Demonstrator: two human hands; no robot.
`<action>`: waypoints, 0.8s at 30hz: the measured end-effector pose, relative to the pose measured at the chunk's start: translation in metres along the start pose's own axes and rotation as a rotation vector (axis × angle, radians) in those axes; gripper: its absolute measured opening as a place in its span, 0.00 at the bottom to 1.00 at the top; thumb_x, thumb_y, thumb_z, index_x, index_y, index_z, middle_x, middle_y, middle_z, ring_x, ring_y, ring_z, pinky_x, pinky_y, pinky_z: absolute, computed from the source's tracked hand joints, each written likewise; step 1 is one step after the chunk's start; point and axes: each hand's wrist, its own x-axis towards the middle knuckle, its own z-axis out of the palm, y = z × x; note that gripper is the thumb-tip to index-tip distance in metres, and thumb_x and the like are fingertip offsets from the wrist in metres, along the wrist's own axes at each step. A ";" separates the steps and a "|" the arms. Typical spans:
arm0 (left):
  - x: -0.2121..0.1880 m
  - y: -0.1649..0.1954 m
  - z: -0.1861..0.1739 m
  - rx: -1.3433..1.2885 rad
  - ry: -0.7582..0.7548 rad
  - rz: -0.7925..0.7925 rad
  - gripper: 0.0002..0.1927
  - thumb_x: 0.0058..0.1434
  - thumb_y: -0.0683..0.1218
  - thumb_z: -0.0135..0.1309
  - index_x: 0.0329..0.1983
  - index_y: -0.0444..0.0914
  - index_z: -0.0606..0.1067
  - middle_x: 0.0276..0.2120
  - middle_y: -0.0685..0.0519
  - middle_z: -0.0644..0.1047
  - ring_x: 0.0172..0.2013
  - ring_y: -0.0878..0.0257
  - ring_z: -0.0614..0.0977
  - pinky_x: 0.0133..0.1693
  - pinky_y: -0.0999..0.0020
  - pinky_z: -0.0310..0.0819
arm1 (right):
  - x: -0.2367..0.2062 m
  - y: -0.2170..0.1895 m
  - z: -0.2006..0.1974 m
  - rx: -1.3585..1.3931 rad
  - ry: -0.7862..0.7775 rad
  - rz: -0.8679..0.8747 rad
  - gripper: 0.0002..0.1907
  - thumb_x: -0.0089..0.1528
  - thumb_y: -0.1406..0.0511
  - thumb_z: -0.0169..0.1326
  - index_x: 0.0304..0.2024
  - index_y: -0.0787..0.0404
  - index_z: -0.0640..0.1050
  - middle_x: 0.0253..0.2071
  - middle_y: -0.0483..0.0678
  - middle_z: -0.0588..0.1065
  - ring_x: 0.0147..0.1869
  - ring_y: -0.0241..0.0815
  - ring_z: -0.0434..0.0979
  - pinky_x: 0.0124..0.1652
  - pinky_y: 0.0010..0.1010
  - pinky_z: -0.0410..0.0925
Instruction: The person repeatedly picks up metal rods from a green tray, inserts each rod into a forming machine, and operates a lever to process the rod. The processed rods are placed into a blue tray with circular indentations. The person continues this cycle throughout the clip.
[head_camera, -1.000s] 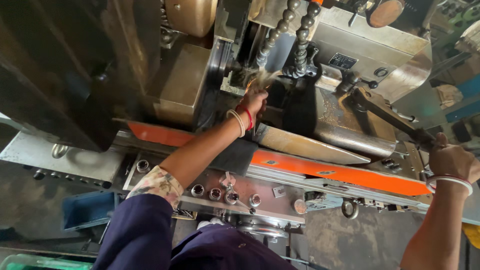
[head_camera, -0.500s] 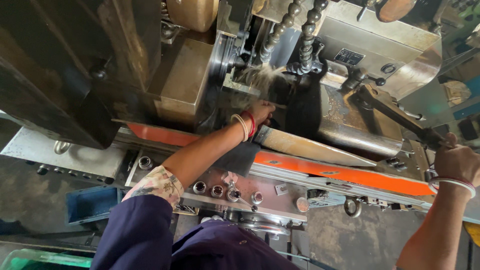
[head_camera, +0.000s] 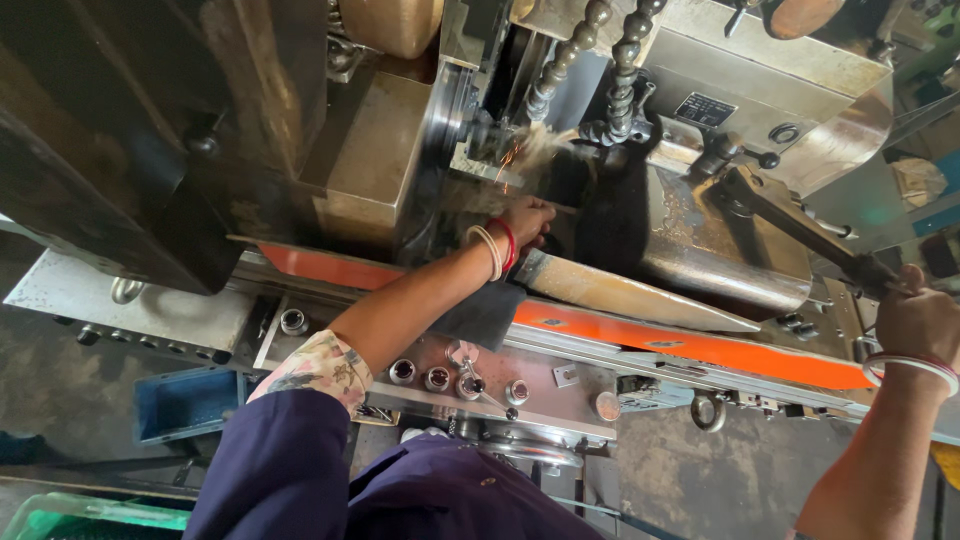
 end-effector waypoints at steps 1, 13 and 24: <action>0.001 0.000 0.000 -0.004 -0.005 0.000 0.08 0.64 0.50 0.53 0.44 0.44 0.73 0.26 0.58 0.73 0.20 0.68 0.72 0.19 0.69 0.59 | 0.000 0.000 0.000 0.030 -0.010 0.010 0.35 0.78 0.54 0.33 0.35 0.74 0.82 0.30 0.71 0.77 0.43 0.71 0.79 0.43 0.54 0.71; -0.010 0.011 0.001 -0.016 -0.032 0.041 0.07 0.62 0.48 0.53 0.42 0.42 0.73 0.24 0.57 0.72 0.19 0.66 0.72 0.18 0.67 0.60 | 0.000 -0.010 -0.007 -0.037 -0.002 0.005 0.37 0.78 0.54 0.31 0.33 0.74 0.81 0.28 0.71 0.76 0.43 0.71 0.80 0.41 0.52 0.71; 0.007 0.027 -0.001 -0.253 0.067 0.127 0.09 0.60 0.51 0.55 0.39 0.43 0.77 0.23 0.55 0.76 0.19 0.63 0.76 0.18 0.62 0.62 | -0.001 -0.012 -0.015 -0.094 -0.013 -0.026 0.37 0.78 0.54 0.31 0.35 0.73 0.82 0.32 0.71 0.78 0.44 0.73 0.80 0.44 0.55 0.71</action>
